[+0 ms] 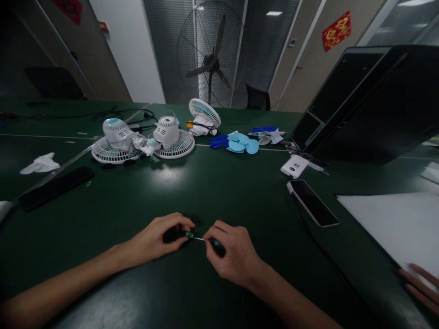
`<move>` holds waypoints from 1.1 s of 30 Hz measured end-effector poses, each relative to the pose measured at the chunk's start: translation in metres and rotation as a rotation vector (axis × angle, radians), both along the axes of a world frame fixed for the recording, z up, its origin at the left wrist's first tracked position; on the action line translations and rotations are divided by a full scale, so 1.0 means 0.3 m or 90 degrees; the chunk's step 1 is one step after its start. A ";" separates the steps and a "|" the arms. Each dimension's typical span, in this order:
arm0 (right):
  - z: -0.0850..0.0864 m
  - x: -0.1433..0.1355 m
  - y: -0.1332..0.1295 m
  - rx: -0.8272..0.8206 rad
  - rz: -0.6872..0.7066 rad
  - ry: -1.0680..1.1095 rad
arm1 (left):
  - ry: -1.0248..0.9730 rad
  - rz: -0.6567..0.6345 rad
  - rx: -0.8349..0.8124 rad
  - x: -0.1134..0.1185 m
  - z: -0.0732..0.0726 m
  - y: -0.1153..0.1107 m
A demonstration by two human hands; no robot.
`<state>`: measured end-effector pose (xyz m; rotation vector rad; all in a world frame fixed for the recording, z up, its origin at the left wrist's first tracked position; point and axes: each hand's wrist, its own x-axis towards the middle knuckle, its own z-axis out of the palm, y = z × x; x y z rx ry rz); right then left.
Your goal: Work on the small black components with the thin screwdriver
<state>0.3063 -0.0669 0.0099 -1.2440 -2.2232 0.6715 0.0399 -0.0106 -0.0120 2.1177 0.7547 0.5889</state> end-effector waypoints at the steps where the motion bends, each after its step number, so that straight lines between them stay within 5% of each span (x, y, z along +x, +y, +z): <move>1: -0.002 -0.001 0.000 0.004 0.002 0.001 | 0.001 -0.008 -0.002 0.000 0.003 0.001; 21: -0.023 -0.045 0.003 -0.019 0.039 0.075 | 0.016 -0.072 -0.006 0.008 0.024 -0.005; 33: -0.028 -0.020 0.010 0.004 -0.111 0.131 | 0.083 -0.034 0.047 -0.012 0.052 -0.007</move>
